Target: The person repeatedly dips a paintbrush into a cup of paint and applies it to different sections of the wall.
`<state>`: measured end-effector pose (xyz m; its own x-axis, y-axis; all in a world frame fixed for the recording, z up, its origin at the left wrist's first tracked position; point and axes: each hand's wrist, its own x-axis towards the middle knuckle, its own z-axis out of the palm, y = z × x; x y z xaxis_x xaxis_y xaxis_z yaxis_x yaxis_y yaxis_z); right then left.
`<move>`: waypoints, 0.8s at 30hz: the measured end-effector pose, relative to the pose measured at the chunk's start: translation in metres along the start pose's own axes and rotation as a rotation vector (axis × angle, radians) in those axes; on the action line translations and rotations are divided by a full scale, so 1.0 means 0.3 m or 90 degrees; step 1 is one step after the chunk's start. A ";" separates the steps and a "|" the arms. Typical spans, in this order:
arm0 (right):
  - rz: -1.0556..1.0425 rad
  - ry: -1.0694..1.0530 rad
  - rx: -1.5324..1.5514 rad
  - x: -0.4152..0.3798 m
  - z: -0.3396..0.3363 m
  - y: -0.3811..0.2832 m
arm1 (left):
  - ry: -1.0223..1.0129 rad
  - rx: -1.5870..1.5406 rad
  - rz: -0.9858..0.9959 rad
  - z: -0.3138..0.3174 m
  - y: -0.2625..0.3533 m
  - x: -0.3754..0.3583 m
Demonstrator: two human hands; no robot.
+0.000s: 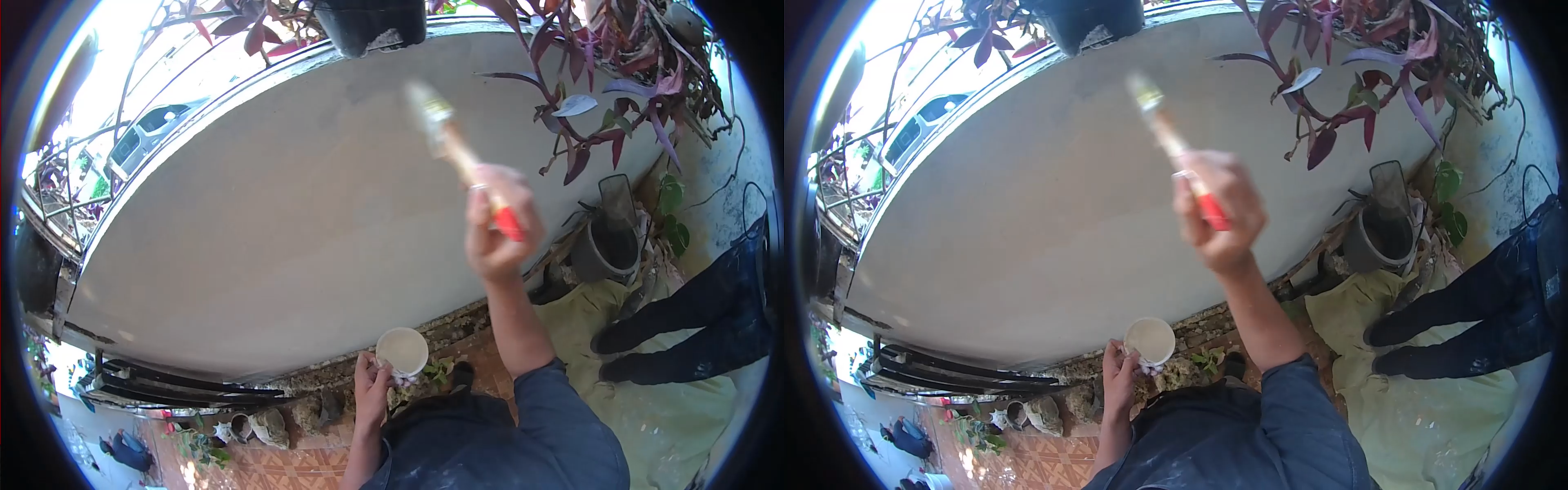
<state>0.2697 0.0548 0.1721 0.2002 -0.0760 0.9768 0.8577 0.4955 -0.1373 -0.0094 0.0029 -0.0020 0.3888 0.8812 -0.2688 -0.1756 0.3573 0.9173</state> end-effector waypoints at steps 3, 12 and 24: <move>0.026 0.065 -0.051 0.037 -0.011 0.055 | 0.002 -0.003 0.013 -0.013 -0.011 -0.008; -0.038 -0.127 0.166 -0.057 0.357 -0.214 | 0.042 0.011 0.012 -0.072 0.000 -0.062; 0.469 0.099 0.371 -0.043 0.142 0.049 | 0.015 0.025 0.008 -0.208 0.023 -0.053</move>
<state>0.2595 0.0999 0.1644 0.6930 0.3341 0.6388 0.1284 0.8147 -0.5654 -0.0732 0.0108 -0.0098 0.3645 0.8932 -0.2632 -0.1451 0.3337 0.9314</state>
